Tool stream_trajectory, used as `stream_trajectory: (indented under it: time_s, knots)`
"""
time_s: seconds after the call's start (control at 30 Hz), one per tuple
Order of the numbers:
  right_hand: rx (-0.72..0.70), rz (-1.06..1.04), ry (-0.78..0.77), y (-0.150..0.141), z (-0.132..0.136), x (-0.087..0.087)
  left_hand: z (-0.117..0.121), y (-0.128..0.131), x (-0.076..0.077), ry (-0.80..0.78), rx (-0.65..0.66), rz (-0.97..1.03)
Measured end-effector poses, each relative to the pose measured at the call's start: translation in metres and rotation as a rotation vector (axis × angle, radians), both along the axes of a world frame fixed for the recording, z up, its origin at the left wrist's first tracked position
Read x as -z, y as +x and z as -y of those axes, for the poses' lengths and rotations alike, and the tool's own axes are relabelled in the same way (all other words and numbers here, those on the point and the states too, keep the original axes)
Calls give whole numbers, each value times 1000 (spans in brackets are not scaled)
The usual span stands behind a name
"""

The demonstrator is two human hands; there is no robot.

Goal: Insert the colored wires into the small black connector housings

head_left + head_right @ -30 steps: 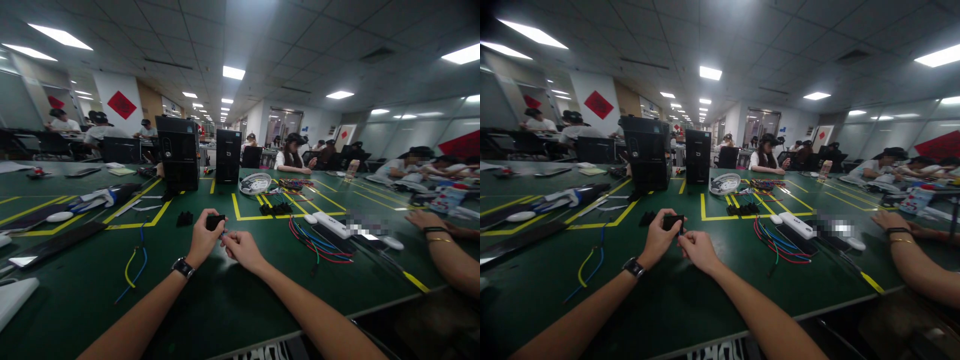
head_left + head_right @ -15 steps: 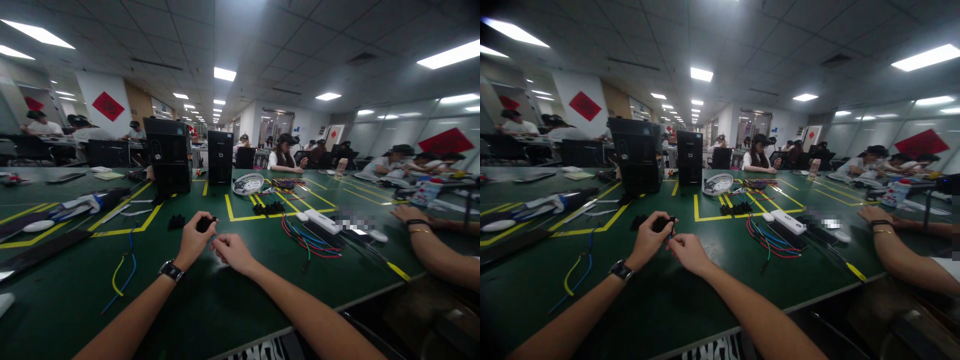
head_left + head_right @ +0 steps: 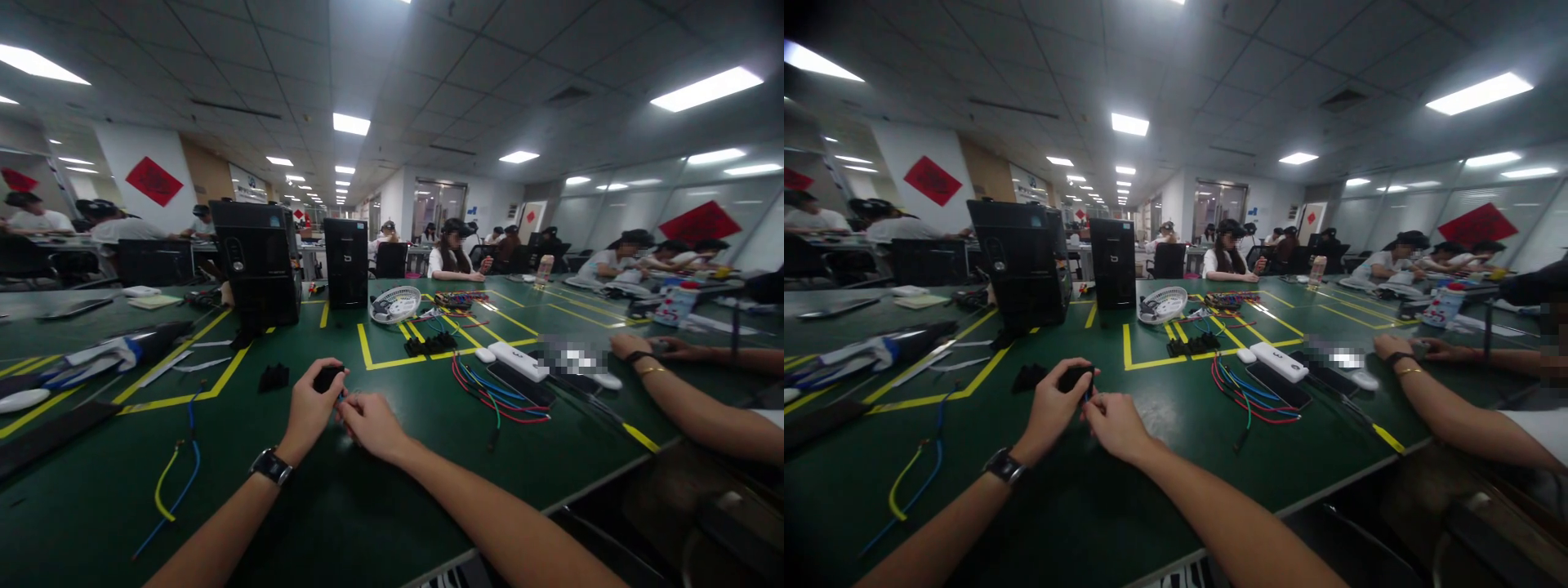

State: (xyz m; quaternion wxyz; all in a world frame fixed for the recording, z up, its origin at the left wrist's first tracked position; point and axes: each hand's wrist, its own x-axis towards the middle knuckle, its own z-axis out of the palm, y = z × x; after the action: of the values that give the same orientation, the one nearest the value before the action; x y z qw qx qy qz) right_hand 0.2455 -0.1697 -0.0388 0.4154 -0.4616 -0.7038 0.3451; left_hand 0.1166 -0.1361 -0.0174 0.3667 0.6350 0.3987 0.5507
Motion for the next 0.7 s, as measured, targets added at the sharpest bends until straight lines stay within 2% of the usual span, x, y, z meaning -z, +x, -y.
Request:
stream_trajectory:
  time_s: [0.27,0.47,0.7]
  knots:
    - [95,-30,67,-2,1,-5,-5,-6,1,5,54,90]
    - [40,26,75,-6,1,2,1,2,3,0,66,165]
    - [138,33,150,-5,3,-14,-7,-4,4,-16,76,199]
